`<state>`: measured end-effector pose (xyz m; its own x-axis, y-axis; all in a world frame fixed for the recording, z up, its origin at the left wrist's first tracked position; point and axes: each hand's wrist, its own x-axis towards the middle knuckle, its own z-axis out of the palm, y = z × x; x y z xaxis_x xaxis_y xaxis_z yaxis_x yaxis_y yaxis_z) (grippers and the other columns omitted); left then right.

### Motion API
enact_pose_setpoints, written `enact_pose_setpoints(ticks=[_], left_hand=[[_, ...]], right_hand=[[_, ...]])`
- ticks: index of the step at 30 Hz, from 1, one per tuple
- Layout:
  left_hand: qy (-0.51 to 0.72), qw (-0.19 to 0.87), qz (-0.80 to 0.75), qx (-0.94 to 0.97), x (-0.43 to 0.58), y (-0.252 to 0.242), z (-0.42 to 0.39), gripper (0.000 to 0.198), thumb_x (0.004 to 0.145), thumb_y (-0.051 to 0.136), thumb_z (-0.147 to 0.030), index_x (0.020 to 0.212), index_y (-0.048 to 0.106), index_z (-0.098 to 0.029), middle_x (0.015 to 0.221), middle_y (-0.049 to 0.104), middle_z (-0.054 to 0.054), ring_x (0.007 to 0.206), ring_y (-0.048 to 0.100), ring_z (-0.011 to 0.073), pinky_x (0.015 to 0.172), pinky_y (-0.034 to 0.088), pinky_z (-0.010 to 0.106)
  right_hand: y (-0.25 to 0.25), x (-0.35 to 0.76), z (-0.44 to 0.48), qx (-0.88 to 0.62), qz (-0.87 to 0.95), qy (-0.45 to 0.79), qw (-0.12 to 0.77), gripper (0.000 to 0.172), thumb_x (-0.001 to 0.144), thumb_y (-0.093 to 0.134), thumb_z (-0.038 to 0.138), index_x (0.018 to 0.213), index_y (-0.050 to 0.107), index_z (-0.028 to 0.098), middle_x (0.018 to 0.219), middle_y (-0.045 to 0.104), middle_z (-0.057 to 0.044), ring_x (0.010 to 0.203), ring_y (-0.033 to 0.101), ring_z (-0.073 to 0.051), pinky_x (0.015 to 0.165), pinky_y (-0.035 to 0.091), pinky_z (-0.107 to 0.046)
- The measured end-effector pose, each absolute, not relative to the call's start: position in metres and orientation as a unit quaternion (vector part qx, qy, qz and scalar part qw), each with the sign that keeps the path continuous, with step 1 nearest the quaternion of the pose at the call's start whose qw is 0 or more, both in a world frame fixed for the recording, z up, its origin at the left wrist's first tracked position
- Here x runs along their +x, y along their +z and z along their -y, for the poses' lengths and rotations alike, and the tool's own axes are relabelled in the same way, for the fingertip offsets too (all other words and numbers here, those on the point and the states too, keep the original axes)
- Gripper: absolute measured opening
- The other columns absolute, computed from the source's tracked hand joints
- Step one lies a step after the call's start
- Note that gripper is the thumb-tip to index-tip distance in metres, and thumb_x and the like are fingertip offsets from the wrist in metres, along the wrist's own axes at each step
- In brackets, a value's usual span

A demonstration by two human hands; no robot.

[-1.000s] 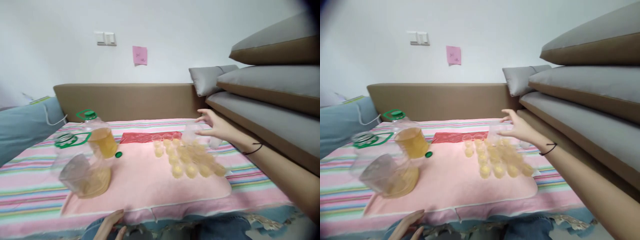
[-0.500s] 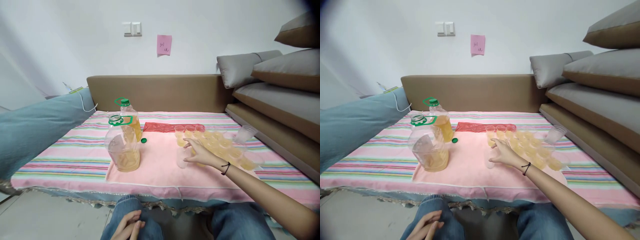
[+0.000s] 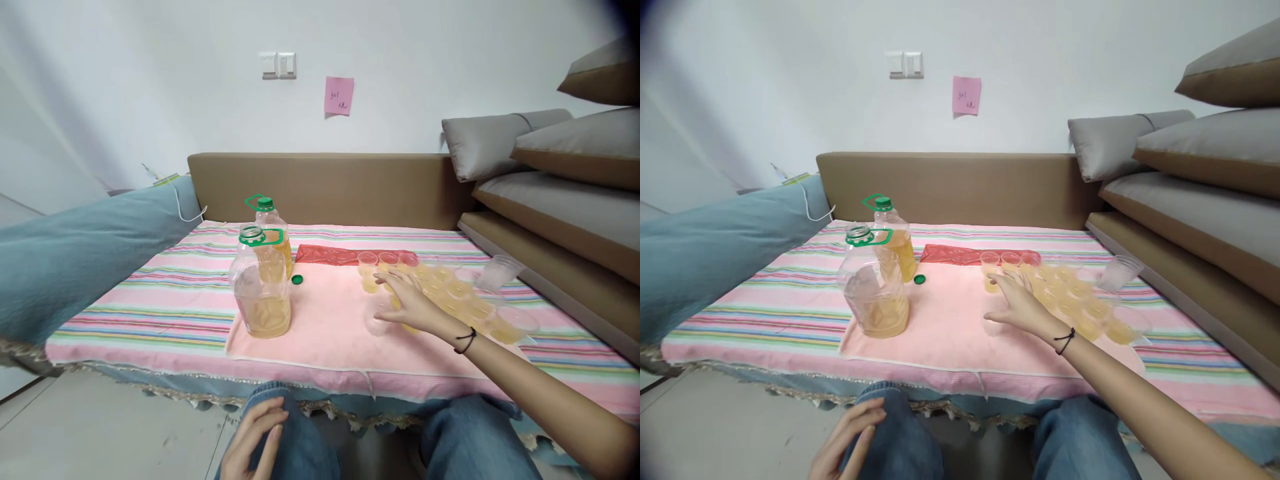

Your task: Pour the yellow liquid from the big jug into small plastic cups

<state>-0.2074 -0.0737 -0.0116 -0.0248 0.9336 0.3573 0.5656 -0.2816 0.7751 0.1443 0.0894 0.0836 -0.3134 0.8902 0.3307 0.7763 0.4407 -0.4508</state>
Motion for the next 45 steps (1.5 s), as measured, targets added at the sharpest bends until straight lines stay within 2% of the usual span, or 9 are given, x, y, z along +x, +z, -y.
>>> enact_pose_setpoints(ticks=[4, 6, 11, 16, 21, 27, 32, 40, 45], left_hand=[[0.491, 0.177, -0.569, 0.636, -0.205, 0.022, 0.049, 0.035, 0.092, 0.048, -0.04, 0.077, 0.075, -0.024, 0.109, 0.071, 0.007, 0.103, 0.067, 0.0227, 0.09, 0.054, 0.031], [0.533, 0.152, -0.57, 0.607, -0.21, 0.039, 0.029, 0.033, 0.091, 0.05, -0.04, 0.077, 0.073, -0.023, 0.111, 0.07, 0.007, 0.109, 0.063, 0.0234, 0.096, 0.05, 0.034], [0.596, 0.181, -0.578, 0.527, -0.241, 0.062, -0.024, 0.036, 0.081, 0.062, -0.048, 0.107, 0.064, -0.022, 0.114, 0.066, 0.009, 0.109, 0.061, 0.0253, 0.092, 0.05, 0.038], [0.57, 0.235, -0.586, 0.525, -0.276, 0.06, -0.063, 0.06, 0.07, 0.073, -0.048, 0.12, 0.051, -0.024, 0.135, 0.054, 0.013, 0.113, 0.059, 0.0267, 0.093, 0.047, 0.043], [0.593, 0.308, -0.536, 0.516, -0.295, 0.046, -0.087, 0.064, 0.068, 0.075, -0.046, 0.122, 0.048, -0.024, 0.136, 0.051, 0.014, 0.109, 0.061, 0.025, 0.093, 0.049, 0.043], [0.616, 0.357, -0.489, 0.505, -0.304, 0.027, -0.104, 0.061, 0.071, 0.075, -0.043, 0.122, 0.048, -0.024, 0.136, 0.05, 0.013, 0.108, 0.062, 0.0231, 0.093, 0.05, 0.04], [0.611, 0.373, -0.494, 0.493, -0.308, 0.028, -0.103, 0.06, 0.07, 0.077, -0.042, 0.12, 0.049, -0.025, 0.137, 0.05, 0.011, 0.111, 0.06, 0.0244, 0.097, 0.046, 0.043], [0.613, 0.39, -0.474, 0.496, -0.301, 0.053, -0.084, 0.06, 0.07, 0.077, -0.042, 0.121, 0.05, -0.027, 0.136, 0.051, 0.011, 0.115, 0.058, 0.0273, 0.1, 0.043, 0.044], [0.575, 0.481, -0.365, 0.553, -0.259, 0.074, -0.078, 0.07, 0.068, 0.081, -0.044, 0.128, 0.049, -0.029, 0.139, 0.05, 0.011, 0.126, 0.051, 0.0299, 0.105, 0.039, 0.044]], right_hand=[[0.111, 0.112, -0.099, -0.423, 0.823, 0.078, 0.372, 0.019, 0.084, 0.063, 0.038, 0.101, 0.065, 0.029, 0.111, 0.067, -0.005, 0.108, 0.059, -0.028, 0.096, 0.044, -0.047], [0.126, 0.087, -0.107, -0.37, 0.828, 0.068, 0.416, 0.013, 0.09, 0.055, 0.034, 0.089, 0.066, 0.029, 0.102, 0.07, -0.003, 0.108, 0.06, -0.026, 0.097, 0.044, -0.048], [0.155, 0.013, -0.131, -0.287, 0.826, 0.111, 0.472, 0.025, 0.092, 0.051, 0.029, 0.113, 0.062, 0.035, 0.118, 0.067, -0.001, 0.117, 0.058, -0.024, 0.104, 0.042, -0.049], [0.122, -0.041, -0.159, -0.298, 0.768, 0.335, 0.457, 0.094, 0.065, 0.083, 0.04, 0.144, 0.034, 0.034, 0.151, 0.04, -0.007, 0.141, 0.034, -0.03, 0.114, 0.03, -0.051], [0.049, -0.07, -0.17, -0.234, 0.735, 0.476, 0.422, 0.12, 0.05, 0.09, 0.043, 0.148, 0.022, 0.033, 0.152, 0.038, -0.01, 0.142, 0.031, -0.03, 0.116, 0.025, -0.052], [0.003, -0.093, -0.168, -0.238, 0.667, 0.518, 0.48, 0.117, 0.045, 0.092, 0.043, 0.143, 0.029, 0.032, 0.141, 0.046, -0.01, 0.135, 0.04, -0.031, 0.113, 0.031, -0.049], [-0.005, -0.103, -0.165, -0.255, 0.629, 0.503, 0.535, 0.094, 0.051, 0.089, 0.047, 0.131, 0.043, 0.027, 0.125, 0.056, -0.008, 0.126, 0.048, -0.031, 0.108, 0.036, -0.051], [0.032, -0.088, -0.148, -0.254, 0.616, 0.473, 0.577, 0.096, 0.052, 0.085, 0.054, 0.133, 0.041, 0.027, 0.118, 0.057, -0.008, 0.116, 0.054, -0.031, 0.102, 0.042, -0.049], [0.074, -0.035, -0.116, -0.241, 0.607, 0.49, 0.577, 0.089, 0.06, 0.081, 0.053, 0.137, 0.04, 0.033, 0.114, 0.062, -0.004, 0.111, 0.059, -0.03, 0.102, 0.043, -0.052]])
